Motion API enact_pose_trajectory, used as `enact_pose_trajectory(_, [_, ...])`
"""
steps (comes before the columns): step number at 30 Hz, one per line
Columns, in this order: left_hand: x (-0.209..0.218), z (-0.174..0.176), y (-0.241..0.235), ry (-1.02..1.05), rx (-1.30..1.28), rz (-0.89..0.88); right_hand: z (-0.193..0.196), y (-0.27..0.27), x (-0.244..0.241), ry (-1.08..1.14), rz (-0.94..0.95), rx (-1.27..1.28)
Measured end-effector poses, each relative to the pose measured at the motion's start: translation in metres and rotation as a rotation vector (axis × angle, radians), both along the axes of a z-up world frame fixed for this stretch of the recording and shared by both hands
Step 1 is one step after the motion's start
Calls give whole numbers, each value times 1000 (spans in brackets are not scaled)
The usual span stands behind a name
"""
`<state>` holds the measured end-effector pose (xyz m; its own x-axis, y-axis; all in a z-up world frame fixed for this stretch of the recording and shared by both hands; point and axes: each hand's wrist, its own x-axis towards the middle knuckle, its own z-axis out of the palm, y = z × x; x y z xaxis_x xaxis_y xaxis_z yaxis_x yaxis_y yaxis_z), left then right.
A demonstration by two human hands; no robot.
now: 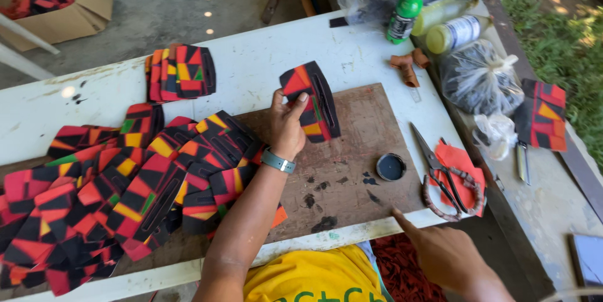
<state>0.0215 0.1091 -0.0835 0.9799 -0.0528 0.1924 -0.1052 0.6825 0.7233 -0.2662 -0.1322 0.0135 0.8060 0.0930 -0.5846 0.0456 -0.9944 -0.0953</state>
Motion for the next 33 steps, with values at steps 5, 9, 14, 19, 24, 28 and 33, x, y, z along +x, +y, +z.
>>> enact_pose_trajectory(5, [-3, 12, 21, 87, -504, -797, 11, -20, 3, 45, -290, 374])
enact_pose_trajectory(9, [-15, 33, 20, 124, -619, -1076, 4, 3, 10, -238, -307, 1237])
enact_pose_trajectory(14, [-25, 46, 19, 209, -542, -968, -12, 36, 32, -218, -246, 1780])
enact_pose_trajectory(19, [-12, 16, 20, 210, -550, -857, -17, 52, 45, -155, -285, 1822])
enact_pose_trajectory(24, [68, -12, 9, 315, 138, -265, -25, 55, 49, -168, -297, 1832])
enact_pose_trajectory(28, [151, -4, 33, 163, 1045, 304, -35, 54, 49, -209, -329, 1796])
enact_pose_trajectory(33, [185, 12, 151, -37, 1957, 467, -49, 40, 51, -217, -415, 1712])
